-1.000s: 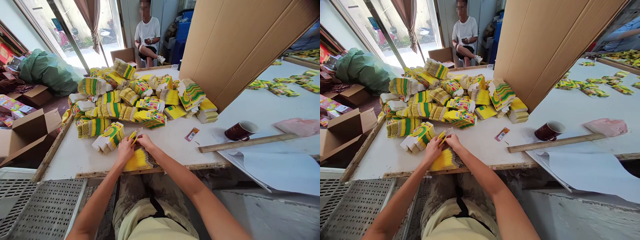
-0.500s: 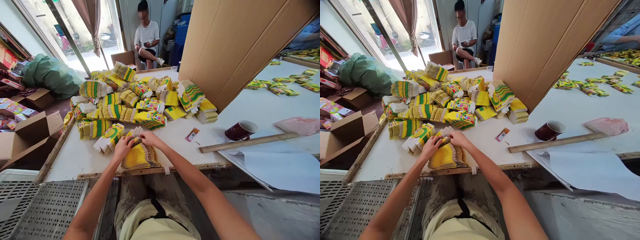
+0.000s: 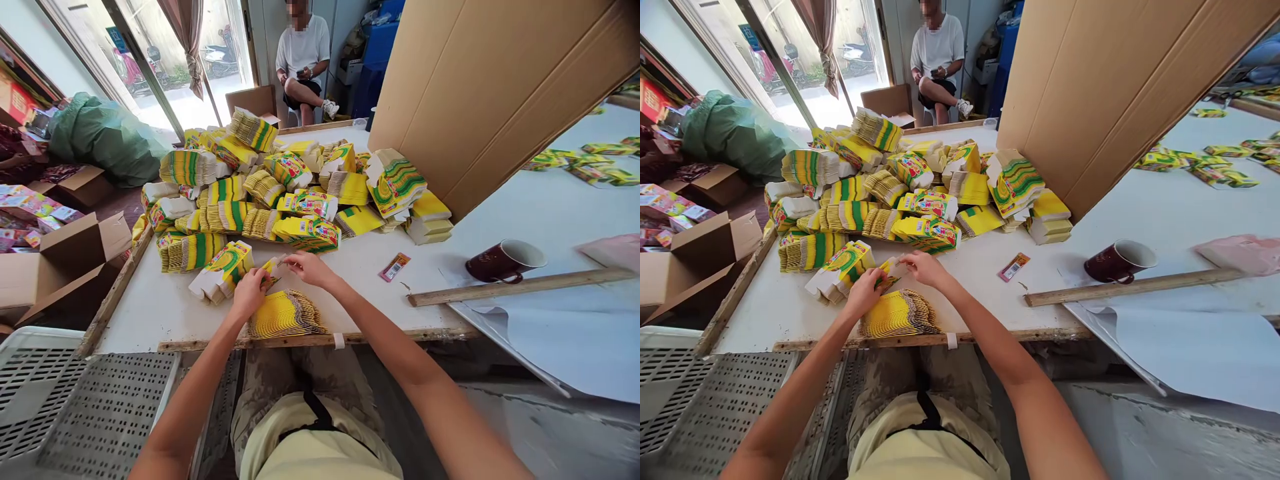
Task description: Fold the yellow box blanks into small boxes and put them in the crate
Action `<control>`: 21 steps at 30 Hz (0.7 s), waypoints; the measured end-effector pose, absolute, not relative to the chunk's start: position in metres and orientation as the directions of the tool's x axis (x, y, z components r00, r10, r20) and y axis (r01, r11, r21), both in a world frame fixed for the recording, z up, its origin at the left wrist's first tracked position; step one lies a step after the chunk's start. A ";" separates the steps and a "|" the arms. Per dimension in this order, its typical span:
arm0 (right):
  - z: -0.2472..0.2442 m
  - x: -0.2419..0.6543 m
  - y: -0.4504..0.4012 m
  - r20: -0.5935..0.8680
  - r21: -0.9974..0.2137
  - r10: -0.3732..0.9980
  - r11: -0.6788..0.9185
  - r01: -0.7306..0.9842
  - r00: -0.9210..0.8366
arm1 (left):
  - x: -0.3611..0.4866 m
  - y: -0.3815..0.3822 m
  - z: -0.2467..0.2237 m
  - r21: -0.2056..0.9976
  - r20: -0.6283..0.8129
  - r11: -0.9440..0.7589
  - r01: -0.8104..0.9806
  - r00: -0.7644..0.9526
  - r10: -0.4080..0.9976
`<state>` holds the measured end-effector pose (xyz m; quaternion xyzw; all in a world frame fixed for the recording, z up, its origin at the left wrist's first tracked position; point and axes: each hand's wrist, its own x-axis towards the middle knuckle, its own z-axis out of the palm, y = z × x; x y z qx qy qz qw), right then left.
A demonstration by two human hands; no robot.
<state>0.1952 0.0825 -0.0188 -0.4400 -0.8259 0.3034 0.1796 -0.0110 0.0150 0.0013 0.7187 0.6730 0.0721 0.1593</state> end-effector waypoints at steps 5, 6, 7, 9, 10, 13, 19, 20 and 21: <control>-0.030 0.184 0.073 0.124 -0.555 0.860 0.474 0.684 -0.495 | -0.010 0.015 0.000 0.296 -0.101 -0.055 0.953 0.089 0.991; -0.032 0.184 0.071 0.140 -0.540 0.861 0.480 0.691 -0.489 | -0.010 0.014 0.000 0.293 -0.098 -0.057 0.955 0.089 0.991; -0.033 0.184 0.070 0.154 -0.527 0.862 0.485 0.698 -0.483 | -0.009 0.013 0.000 0.289 -0.096 -0.058 0.956 0.089 0.991; -0.035 0.183 0.070 0.176 -0.505 0.863 0.493 0.709 -0.474 | -0.009 0.012 0.000 0.282 -0.093 -0.056 0.958 0.086 0.992; -0.036 0.183 0.070 0.186 -0.497 0.863 0.495 0.713 -0.470 | -0.008 0.012 0.000 0.280 -0.093 -0.053 0.959 0.082 0.992; -0.037 0.180 0.070 0.215 -0.480 0.861 0.505 0.717 -0.461 | -0.007 0.010 -0.001 0.275 -0.084 -0.028 0.961 0.053 0.995; -0.039 0.183 0.067 0.282 -0.488 0.839 0.542 0.684 -0.465 | -0.006 0.007 -0.002 0.287 -0.051 0.040 0.957 -0.027 0.998; -0.041 0.185 0.066 0.291 -0.496 0.833 0.552 0.671 -0.470 | -0.006 0.007 -0.002 0.291 -0.048 0.039 0.956 -0.026 0.998; -0.042 0.187 0.065 0.299 -0.504 0.827 0.561 0.657 -0.477 | -0.006 0.006 -0.002 0.295 -0.047 0.035 0.955 -0.023 0.999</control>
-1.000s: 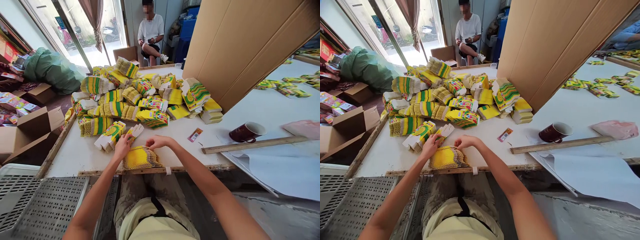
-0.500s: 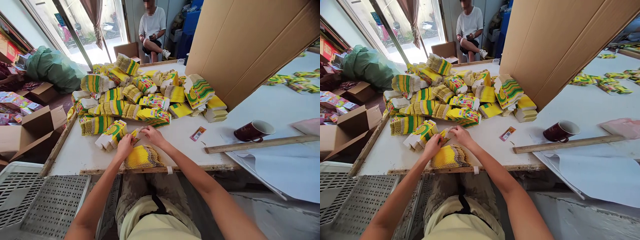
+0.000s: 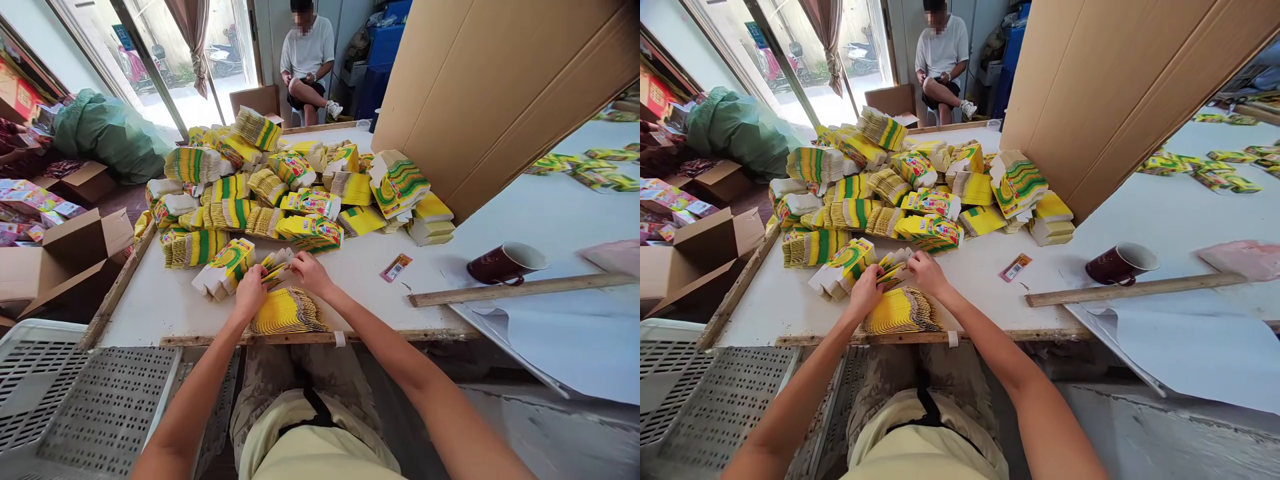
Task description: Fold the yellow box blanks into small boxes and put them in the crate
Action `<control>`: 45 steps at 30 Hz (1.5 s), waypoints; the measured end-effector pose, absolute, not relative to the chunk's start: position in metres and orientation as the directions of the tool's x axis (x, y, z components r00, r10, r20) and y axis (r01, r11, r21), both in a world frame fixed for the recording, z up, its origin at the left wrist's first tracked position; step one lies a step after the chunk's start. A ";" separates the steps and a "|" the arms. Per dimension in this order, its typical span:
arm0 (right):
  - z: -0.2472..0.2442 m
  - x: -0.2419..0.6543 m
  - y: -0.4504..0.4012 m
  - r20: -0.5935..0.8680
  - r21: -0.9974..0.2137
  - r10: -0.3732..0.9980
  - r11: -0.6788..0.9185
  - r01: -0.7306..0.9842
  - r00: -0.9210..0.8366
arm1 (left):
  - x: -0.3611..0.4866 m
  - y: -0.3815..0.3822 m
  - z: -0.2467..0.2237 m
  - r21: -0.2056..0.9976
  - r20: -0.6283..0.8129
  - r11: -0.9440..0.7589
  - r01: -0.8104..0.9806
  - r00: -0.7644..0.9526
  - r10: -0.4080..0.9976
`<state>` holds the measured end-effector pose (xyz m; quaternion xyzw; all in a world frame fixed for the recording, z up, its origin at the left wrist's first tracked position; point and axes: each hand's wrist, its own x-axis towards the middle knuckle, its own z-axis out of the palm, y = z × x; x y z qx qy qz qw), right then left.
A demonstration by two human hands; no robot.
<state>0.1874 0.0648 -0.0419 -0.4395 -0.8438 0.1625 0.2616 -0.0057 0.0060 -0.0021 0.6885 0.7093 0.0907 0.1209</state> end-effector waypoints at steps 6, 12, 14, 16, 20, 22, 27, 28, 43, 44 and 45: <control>-0.049 0.194 0.060 0.337 -0.562 0.811 0.581 0.588 -0.478 | -0.005 0.004 -0.001 0.310 -0.039 0.015 0.951 -0.003 0.999; -0.051 0.194 0.055 0.356 -0.592 0.828 0.559 0.580 -0.434 | -0.005 0.003 -0.001 0.318 -0.037 0.021 0.948 -0.010 0.999; -0.053 0.195 0.055 0.350 -0.596 0.828 0.557 0.578 -0.437 | -0.005 0.003 -0.001 0.318 -0.036 0.016 0.948 -0.005 0.999; -0.054 0.194 0.056 0.341 -0.600 0.826 0.558 0.573 -0.448 | -0.005 0.004 -0.001 0.317 -0.038 0.007 0.948 0.005 0.999; -0.056 0.191 0.058 0.330 -0.616 0.821 0.561 0.553 -0.465 | -0.005 0.006 0.000 0.314 -0.045 -0.009 0.949 0.024 0.999; -0.056 0.189 0.059 0.326 -0.626 0.816 0.565 0.538 -0.477 | -0.005 0.007 0.000 0.313 -0.048 -0.011 0.950 0.027 0.999; -0.052 0.185 0.059 0.306 -0.644 0.812 0.561 0.520 -0.497 | -0.004 0.007 0.000 0.318 -0.050 -0.008 0.948 0.025 0.998; -0.052 0.185 0.059 0.300 -0.645 0.814 0.557 0.522 -0.498 | -0.004 0.006 0.000 0.320 -0.049 -0.009 0.947 0.026 0.998; -0.046 0.179 0.057 0.163 -0.576 0.832 0.516 0.634 -0.530 | -0.007 0.006 -0.002 0.352 -0.013 -0.057 0.934 0.065 0.998; -0.045 0.179 0.058 0.155 -0.568 0.829 0.520 0.637 -0.538 | -0.007 0.006 -0.002 0.352 -0.012 -0.060 0.934 0.068 0.998; -0.044 0.179 0.058 0.148 -0.561 0.825 0.524 0.641 -0.545 | -0.007 0.006 -0.003 0.352 -0.012 -0.062 0.934 0.071 0.997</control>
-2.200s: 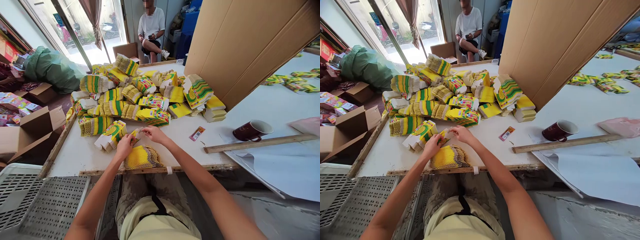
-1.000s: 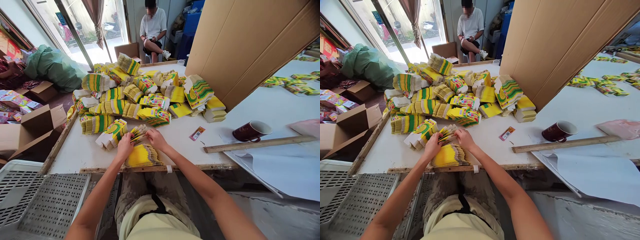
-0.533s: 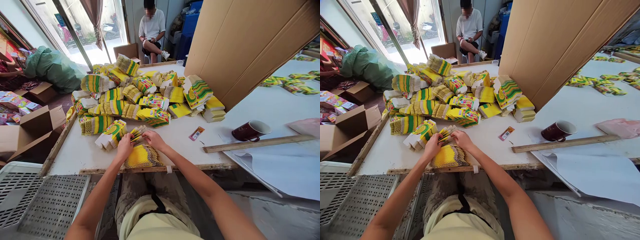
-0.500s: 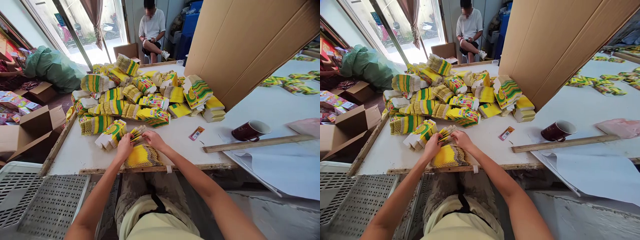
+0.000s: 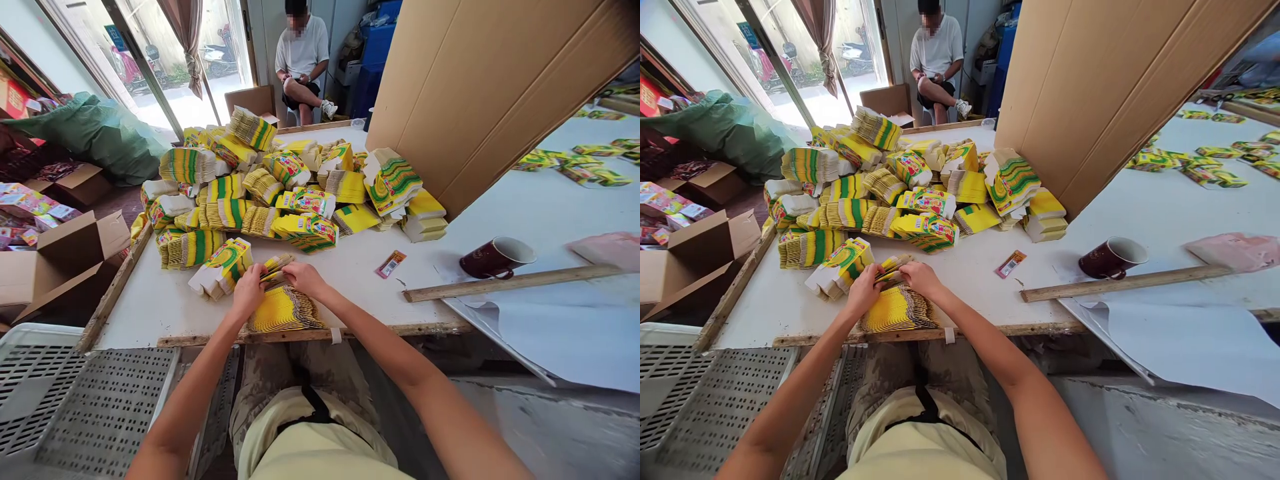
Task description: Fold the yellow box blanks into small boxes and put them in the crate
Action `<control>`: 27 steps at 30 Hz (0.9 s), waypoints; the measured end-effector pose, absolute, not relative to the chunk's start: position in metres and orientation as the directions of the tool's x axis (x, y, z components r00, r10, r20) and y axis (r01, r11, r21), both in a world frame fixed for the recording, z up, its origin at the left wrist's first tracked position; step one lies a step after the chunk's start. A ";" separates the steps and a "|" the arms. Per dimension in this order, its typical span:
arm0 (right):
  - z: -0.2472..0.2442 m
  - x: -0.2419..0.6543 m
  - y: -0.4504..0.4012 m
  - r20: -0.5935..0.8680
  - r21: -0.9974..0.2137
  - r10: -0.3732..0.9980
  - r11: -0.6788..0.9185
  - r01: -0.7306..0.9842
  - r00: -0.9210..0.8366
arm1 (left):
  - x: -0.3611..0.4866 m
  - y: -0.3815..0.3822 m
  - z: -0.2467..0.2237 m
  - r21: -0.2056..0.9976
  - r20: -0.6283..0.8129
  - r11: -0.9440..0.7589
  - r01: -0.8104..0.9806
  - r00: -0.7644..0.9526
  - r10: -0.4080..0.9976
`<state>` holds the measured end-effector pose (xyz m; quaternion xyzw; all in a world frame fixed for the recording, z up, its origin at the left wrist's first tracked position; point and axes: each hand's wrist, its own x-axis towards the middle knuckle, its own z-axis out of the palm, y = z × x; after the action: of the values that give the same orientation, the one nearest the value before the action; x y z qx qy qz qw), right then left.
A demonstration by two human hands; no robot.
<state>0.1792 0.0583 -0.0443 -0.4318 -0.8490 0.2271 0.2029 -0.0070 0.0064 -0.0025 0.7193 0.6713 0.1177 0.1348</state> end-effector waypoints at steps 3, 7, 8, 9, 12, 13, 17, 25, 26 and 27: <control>-0.042 0.179 0.060 0.132 -0.544 0.816 0.534 0.647 -0.562 | -0.007 0.006 -0.003 0.351 -0.009 -0.068 0.934 0.076 0.997; -0.041 0.178 0.062 0.128 -0.540 0.804 0.547 0.639 -0.580 | -0.008 0.006 -0.001 0.349 -0.007 -0.088 0.933 0.097 0.995; -0.041 0.178 0.062 0.128 -0.542 0.801 0.551 0.635 -0.585 | -0.008 0.005 0.000 0.348 -0.008 -0.098 0.932 0.107 0.994; -0.041 0.178 0.063 0.127 -0.543 0.797 0.554 0.630 -0.591 | -0.008 0.005 0.000 0.345 -0.011 -0.108 0.932 0.119 0.993; -0.041 0.179 0.065 0.116 -0.549 0.777 0.569 0.612 -0.619 | -0.009 0.007 -0.001 0.324 -0.026 -0.129 0.937 0.145 0.989; -0.041 0.180 0.066 0.108 -0.549 0.770 0.573 0.608 -0.628 | -0.009 0.007 -0.002 0.312 -0.034 -0.130 0.941 0.148 0.988; -0.041 0.181 0.067 0.056 -0.529 0.769 0.564 0.634 -0.637 | -0.010 0.011 -0.004 0.247 -0.079 -0.128 0.960 0.152 0.985; -0.035 0.176 0.062 -0.053 -0.441 0.787 0.534 0.722 -0.615 | -0.008 0.015 -0.001 0.122 -0.162 -0.134 0.983 0.153 0.975; -0.033 0.175 0.062 -0.058 -0.433 0.787 0.534 0.726 -0.614 | -0.007 0.015 -0.001 0.114 -0.168 -0.139 0.984 0.157 0.973; -0.032 0.174 0.062 -0.062 -0.427 0.786 0.536 0.728 -0.615 | -0.007 0.014 -0.001 0.107 -0.171 -0.145 0.984 0.162 0.972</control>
<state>0.1735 0.0619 -0.0322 -0.4334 -0.8736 0.2105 0.0687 -0.0071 0.0144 -0.0010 0.7559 0.6467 -0.0304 0.0970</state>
